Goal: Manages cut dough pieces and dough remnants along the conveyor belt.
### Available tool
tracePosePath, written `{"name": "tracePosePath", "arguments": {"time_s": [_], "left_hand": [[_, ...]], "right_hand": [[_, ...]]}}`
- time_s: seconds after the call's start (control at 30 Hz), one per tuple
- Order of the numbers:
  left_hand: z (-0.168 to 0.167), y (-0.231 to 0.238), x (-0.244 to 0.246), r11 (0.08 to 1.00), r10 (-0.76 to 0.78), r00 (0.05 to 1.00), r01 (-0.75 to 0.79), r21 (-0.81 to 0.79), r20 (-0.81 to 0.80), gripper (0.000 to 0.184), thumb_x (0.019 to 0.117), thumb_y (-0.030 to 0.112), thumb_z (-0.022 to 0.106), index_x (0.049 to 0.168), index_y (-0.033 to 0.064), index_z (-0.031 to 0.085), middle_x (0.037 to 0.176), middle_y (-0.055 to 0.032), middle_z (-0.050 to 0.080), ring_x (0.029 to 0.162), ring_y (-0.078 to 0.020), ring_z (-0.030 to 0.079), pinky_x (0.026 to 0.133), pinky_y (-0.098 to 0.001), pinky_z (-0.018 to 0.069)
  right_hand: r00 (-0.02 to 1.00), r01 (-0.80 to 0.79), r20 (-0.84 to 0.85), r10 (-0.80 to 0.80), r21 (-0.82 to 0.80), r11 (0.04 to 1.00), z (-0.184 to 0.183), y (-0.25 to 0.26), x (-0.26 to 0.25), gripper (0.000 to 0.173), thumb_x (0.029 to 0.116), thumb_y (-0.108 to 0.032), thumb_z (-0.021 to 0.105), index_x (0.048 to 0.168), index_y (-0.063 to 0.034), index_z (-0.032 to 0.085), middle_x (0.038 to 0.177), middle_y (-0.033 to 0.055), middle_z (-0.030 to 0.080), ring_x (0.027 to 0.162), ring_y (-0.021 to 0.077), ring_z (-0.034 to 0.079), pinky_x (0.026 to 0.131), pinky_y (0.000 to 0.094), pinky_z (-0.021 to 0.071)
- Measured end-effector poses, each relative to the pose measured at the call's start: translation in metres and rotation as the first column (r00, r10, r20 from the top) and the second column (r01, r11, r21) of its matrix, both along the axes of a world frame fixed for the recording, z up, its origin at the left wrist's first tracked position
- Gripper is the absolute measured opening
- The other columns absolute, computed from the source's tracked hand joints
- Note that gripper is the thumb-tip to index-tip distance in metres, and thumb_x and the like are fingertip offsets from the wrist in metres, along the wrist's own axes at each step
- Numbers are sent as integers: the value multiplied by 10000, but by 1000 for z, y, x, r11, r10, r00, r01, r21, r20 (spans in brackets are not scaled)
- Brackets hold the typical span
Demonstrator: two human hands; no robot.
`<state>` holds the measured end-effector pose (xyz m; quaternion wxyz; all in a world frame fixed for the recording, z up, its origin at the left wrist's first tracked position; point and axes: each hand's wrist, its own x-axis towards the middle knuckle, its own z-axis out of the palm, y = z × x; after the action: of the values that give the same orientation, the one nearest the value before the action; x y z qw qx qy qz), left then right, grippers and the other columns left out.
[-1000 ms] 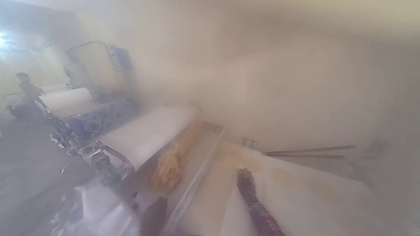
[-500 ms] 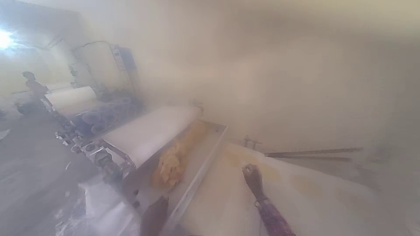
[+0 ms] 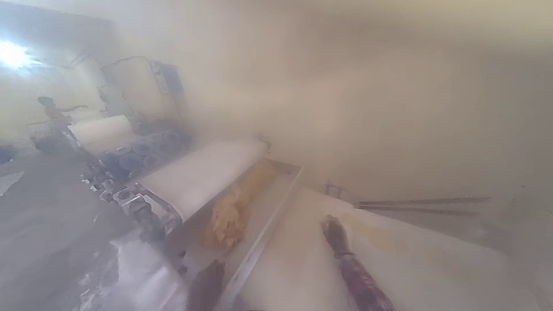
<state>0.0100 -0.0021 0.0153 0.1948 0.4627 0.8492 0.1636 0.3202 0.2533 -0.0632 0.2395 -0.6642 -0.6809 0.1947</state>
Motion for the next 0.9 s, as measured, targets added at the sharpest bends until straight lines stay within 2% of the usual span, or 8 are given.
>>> {"name": "tracePosePath", "arguments": {"time_s": [0.17,0.27,0.4,0.5,0.57,0.6,0.63,0.9], "left_hand": [[12,-1,9,995,-51,997,46,-91,-52,465,1118,286,386,1225,-69,666,1215,-303,679,1209,-464,626,1039,-638,431],[9,2,6,993,-50,997,42,-110,-64,467,1116,299,392,1222,-58,675,1213,-291,687,1205,-460,633,1022,-640,448],[12,1,7,996,12,1000,-13,-88,-14,463,1117,293,400,1210,-65,680,1189,-286,697,1179,-451,648,1030,-619,449],[-6,4,-6,998,10,1000,-10,-58,-6,498,1114,333,373,1227,-50,670,1190,-277,696,1168,-453,647,1018,-639,449],[-15,5,-14,999,3,1000,-3,-38,-3,511,1112,354,368,1220,-38,677,1168,-269,704,1137,-447,661,1002,-643,460],[-15,4,-14,1000,5,1000,-5,-30,6,498,1109,340,383,1198,-46,685,1144,-269,710,1113,-441,672,991,-637,469],[-10,4,-10,1000,12,1000,-11,-25,21,474,1108,309,406,1174,-63,692,1125,-278,714,1103,-444,678,988,-632,471],[-9,2,-8,999,-32,999,32,4,-5,452,1100,299,442,1130,-63,711,1062,-273,727,1057,-448,689,957,-635,479]], "right_hand": [[980,33,-200,-10,113,993,8,-1,14,322,960,-99,679,1165,149,666,1256,373,596,1187,459,602,1040,506,460],[979,-3,-202,36,161,987,13,17,-3,344,940,-79,686,1195,143,625,1364,351,525,1180,410,619,1002,433,513],[984,-42,-171,42,2,999,52,37,-38,369,973,-24,603,1313,114,561,1430,311,527,1316,389,558,1093,460,439],[990,-54,-127,63,69,996,6,71,-63,489,980,-47,604,1438,74,486,1437,316,532,1302,461,563,1096,545,443],[999,-10,-31,17,227,974,-27,74,-75,395,1003,-101,545,1339,100,601,1366,338,584,1236,514,589,1060,596,454],[991,-103,90,102,7,995,-7,61,-69,428,1080,-131,430,1457,58,504,1520,297,465,1375,473,489,1143,552,387],[981,-123,141,134,-83,989,3,55,-65,431,1085,-133,415,1475,33,496,1547,273,447,1401,443,475,1153,522,387],[951,-77,-300,71,-10,997,18,10,-2,396,974,-257,714,1099,116,673,1069,305,671,1035,392,626,959,532,447]]}}
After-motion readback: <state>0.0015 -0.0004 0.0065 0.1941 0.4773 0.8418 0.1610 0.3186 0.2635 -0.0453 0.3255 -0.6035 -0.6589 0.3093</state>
